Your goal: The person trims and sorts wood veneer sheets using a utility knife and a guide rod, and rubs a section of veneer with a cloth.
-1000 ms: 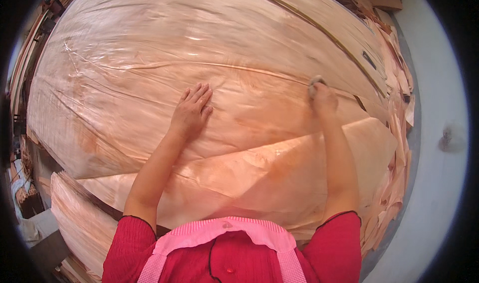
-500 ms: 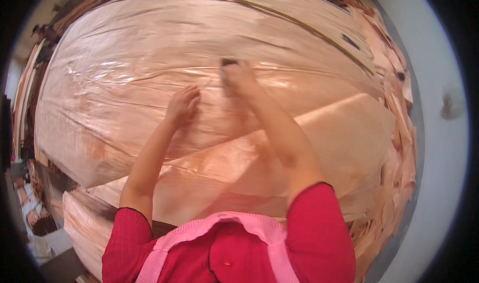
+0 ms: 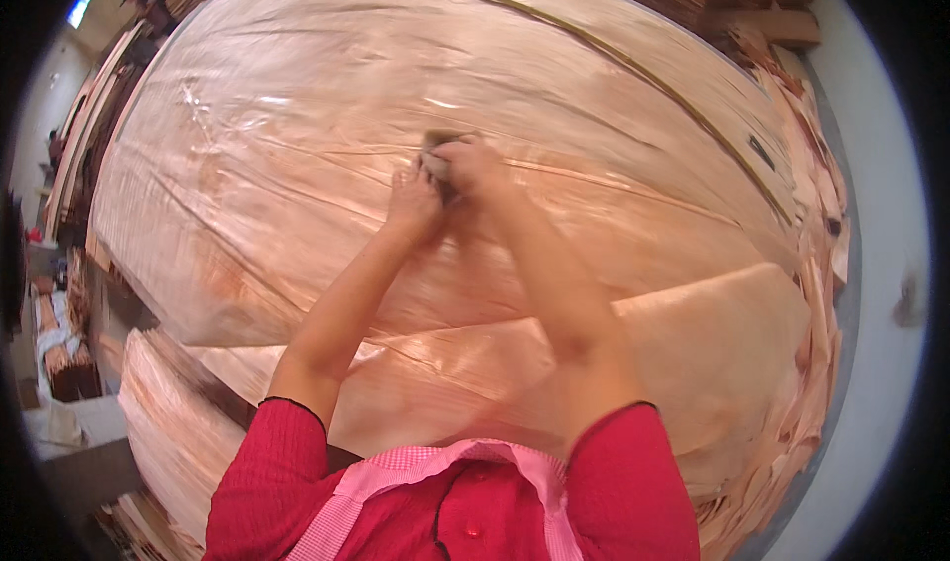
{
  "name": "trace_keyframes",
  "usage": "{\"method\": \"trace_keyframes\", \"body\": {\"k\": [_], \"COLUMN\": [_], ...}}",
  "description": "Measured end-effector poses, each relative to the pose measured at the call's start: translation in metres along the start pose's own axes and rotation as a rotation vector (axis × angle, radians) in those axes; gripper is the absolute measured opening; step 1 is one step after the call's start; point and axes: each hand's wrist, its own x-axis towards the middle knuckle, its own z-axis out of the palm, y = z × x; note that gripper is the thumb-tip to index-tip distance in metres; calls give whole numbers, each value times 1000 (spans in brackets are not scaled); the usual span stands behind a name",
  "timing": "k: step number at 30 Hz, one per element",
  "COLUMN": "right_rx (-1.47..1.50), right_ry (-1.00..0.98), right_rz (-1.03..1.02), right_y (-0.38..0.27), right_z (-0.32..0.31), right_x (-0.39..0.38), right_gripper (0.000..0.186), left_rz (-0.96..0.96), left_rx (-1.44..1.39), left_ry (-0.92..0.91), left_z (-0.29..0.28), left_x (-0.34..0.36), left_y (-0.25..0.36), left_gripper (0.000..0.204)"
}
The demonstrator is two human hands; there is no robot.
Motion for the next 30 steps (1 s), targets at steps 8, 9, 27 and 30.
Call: {"method": "trace_keyframes", "body": {"k": [8,9,27,30], "right_rx": [-745,-765,-324,-348], "right_ry": [478,530,-29,-170], "right_rz": [-134,93,-610,-628], "right_y": [173,229,-136,-130], "right_z": [-128,-145,106,72], "right_x": [-175,-201,-43,-65], "right_gripper": [31,30,36,38], "left_rz": [-26,2,-747,-760], "left_rx": [-181,-200,46,5], "left_ry": [110,116,188,217], "left_z": [-18,-18,-31,-15], "left_x": [-57,-58,-184,-195], "left_y": [-7,-4,-156,-168], "left_gripper": [66,65,71,72]}}
